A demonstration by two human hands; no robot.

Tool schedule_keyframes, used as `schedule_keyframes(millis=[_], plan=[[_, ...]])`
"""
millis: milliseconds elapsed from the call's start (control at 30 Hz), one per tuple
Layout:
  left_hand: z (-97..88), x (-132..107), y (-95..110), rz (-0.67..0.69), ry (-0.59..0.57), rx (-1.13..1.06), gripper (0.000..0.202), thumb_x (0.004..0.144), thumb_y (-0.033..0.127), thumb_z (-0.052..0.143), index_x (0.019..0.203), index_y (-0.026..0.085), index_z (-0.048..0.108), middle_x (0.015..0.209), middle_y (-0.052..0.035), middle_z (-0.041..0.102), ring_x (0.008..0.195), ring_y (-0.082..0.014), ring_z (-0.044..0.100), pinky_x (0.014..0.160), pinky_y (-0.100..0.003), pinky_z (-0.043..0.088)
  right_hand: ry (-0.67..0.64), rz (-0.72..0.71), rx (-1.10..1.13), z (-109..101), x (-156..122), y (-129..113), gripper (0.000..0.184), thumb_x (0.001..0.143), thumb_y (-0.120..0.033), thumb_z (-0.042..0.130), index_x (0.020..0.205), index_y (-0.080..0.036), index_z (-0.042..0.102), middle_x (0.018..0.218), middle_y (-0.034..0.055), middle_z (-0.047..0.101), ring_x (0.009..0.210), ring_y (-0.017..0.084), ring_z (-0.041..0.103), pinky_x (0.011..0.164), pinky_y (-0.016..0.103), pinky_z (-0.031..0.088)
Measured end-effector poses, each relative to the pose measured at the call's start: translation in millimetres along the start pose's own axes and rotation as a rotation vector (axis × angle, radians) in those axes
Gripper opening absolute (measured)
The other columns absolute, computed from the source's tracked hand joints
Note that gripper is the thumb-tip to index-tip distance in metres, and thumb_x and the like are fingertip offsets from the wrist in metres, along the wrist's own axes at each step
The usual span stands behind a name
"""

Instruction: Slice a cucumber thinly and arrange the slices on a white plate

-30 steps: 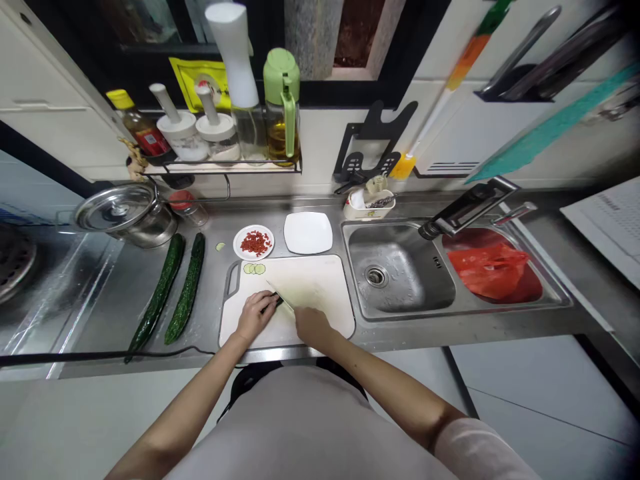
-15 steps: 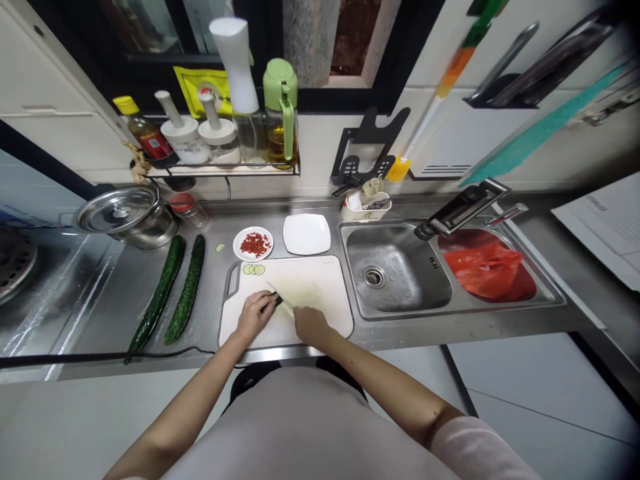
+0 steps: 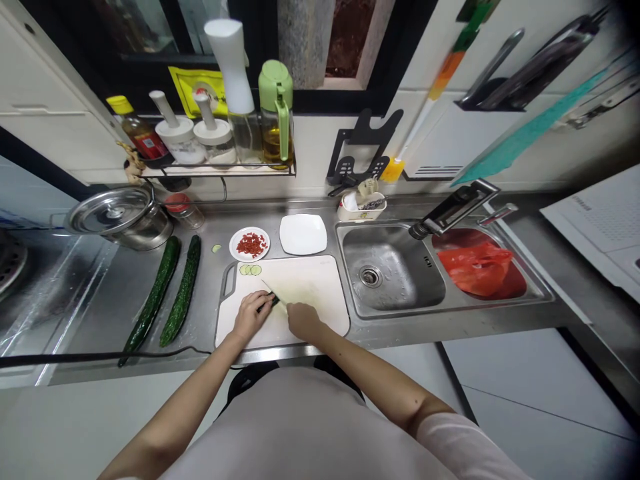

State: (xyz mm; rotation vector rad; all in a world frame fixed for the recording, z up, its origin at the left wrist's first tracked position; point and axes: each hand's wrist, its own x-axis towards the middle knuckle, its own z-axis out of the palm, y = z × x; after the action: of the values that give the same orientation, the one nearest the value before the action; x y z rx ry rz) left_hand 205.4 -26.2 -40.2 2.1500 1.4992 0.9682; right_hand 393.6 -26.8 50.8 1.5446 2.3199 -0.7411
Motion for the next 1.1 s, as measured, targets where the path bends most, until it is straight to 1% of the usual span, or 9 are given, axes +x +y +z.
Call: schedule_keyframes(millis=[233, 433, 667, 867, 1100], plan=[[-0.2, 0.0, 0.6, 0.006, 0.005, 0.010, 0.020, 0.088, 0.028, 0.054, 0.100, 0.025, 0.070, 0.103, -0.0059, 0.069, 0.097, -0.0196, 0.063, 0.085, -0.037, 0.049, -0.019, 0.025, 0.003, 1.1, -4.9, 0.9, 0.027, 0.086, -0.010, 0.040, 0.106, -0.011, 0.059, 0.095, 0.0160, 0.067, 0.093, 0.024, 0.065, 0.075, 0.032, 0.048], [0.6, -0.5, -0.7, -0.003, 0.007, 0.019, 0.020, 0.089, 0.029, 0.053, 0.100, 0.024, 0.069, 0.104, -0.0061, 0.069, 0.097, -0.0192, 0.063, 0.084, -0.037, 0.049, -0.037, 0.027, -0.013, 0.6, 2.3, -1.4, 0.028, 0.087, -0.011, 0.039, 0.108, -0.011, 0.058, 0.098, 0.0162, 0.067, 0.095, 0.024, 0.064, 0.077, 0.032, 0.048], [-0.2, -0.8, -0.5, -0.020, -0.019, 0.029, 0.022, 0.090, 0.031, 0.052, 0.100, 0.024, 0.070, 0.105, -0.0063, 0.068, 0.097, -0.0192, 0.063, 0.085, -0.037, 0.049, -0.025, 0.029, 0.011, 9.3, 6.0, 1.3, 0.027, 0.089, -0.012, 0.037, 0.108, -0.011, 0.057, 0.096, 0.0162, 0.067, 0.096, 0.024, 0.064, 0.078, 0.032, 0.048], [-2.3, 0.3, 6.1, -0.031, -0.021, 0.049, 0.022, 0.090, 0.031, 0.050, 0.100, 0.025, 0.070, 0.102, -0.0063, 0.069, 0.096, -0.0190, 0.063, 0.085, -0.036, 0.048, -0.005, 0.045, -0.002, 15.1, 4.3, 2.8, 0.027, 0.091, -0.013, 0.035, 0.109, -0.011, 0.055, 0.095, 0.0161, 0.066, 0.093, 0.023, 0.065, 0.076, 0.032, 0.048], [-4.0, -1.2, 15.7, -0.025, -0.009, 0.167, 0.023, 0.090, 0.028, 0.050, 0.103, 0.026, 0.069, 0.101, -0.0057, 0.069, 0.093, -0.0188, 0.063, 0.084, -0.036, 0.045, 0.027, 0.062, -0.049, 19.4, 3.1, -0.6, 0.027, 0.087, -0.009, 0.036, 0.107, -0.012, 0.054, 0.093, 0.0141, 0.067, 0.093, 0.023, 0.065, 0.075, 0.032, 0.049]])
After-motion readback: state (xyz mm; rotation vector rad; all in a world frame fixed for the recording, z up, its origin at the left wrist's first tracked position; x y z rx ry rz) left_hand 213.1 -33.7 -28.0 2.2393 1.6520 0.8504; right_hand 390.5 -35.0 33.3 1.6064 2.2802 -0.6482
